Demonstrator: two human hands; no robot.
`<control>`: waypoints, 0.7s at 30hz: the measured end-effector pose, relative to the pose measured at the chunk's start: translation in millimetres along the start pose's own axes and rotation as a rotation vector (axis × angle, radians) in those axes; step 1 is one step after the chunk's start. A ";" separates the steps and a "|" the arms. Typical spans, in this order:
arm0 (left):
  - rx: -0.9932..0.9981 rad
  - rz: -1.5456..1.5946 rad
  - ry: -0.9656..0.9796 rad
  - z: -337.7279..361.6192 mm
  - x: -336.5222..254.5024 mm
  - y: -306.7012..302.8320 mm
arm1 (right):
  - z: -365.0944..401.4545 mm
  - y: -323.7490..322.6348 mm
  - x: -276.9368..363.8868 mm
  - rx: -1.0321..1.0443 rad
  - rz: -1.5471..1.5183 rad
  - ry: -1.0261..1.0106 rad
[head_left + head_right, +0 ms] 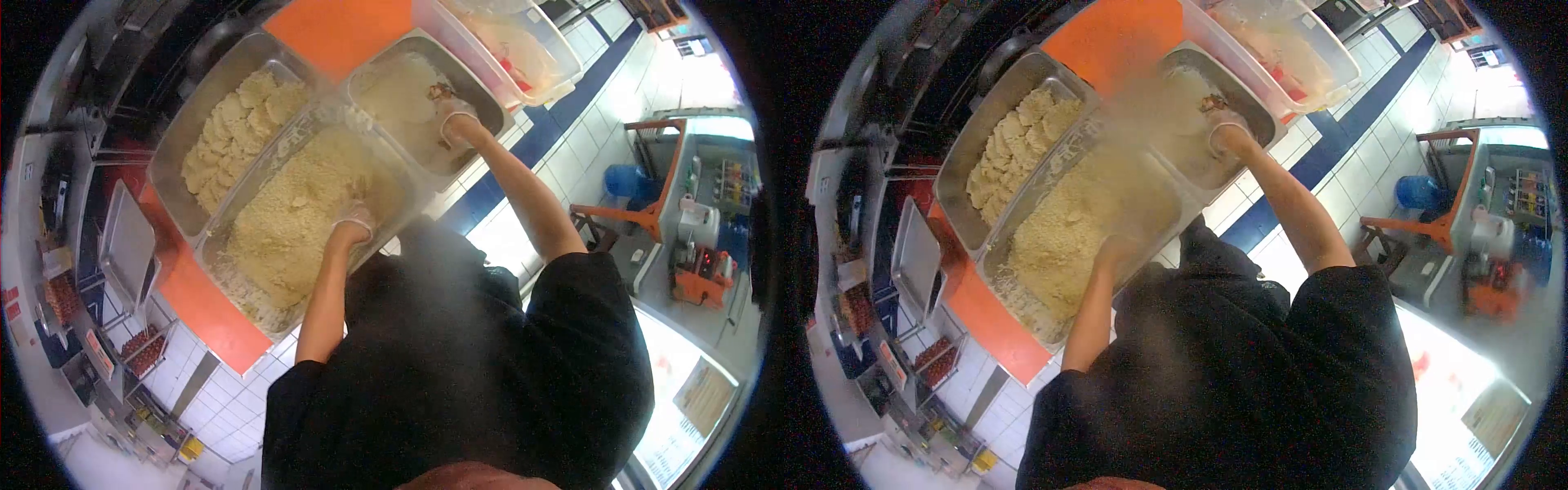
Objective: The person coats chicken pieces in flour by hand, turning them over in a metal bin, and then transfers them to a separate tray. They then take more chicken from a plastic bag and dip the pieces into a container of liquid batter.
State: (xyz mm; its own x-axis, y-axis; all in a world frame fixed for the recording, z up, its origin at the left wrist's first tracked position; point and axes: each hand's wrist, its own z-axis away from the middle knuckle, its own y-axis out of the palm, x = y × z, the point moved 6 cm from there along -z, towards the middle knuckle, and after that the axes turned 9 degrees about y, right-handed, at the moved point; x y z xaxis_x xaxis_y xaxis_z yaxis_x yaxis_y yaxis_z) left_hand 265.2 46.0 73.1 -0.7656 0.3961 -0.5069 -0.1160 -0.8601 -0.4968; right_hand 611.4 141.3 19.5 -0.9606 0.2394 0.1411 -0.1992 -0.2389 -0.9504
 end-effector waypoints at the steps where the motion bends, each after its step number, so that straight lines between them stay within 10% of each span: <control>1: -0.082 -0.492 0.036 -6.8 -13.0 -11.2 | 10.8 -21.7 11.4 -0.006 0.096 -0.049; 6: -0.195 -0.151 -0.020 13.7 -43.8 -41.2 | 50.4 -136.5 48.9 -0.109 0.236 -0.185; 9: -0.158 -0.129 -0.067 0.0 -35.4 -34.0 | 69.4 -201.5 58.9 -0.098 0.237 0.069; 21: -0.234 -0.038 -0.014 -14.1 -16.2 -16.1 | 44.3 -132.9 25.8 0.058 0.384 -0.205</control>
State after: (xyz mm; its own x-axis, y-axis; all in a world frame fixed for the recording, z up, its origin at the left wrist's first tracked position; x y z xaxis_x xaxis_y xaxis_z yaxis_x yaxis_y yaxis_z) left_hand 288.4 58.0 79.4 -0.7727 0.4207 -0.4754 0.0039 -0.7457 -0.6662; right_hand 604.5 137.5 161.7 -0.9845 -0.0676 -0.1618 0.1751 -0.3283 -0.9282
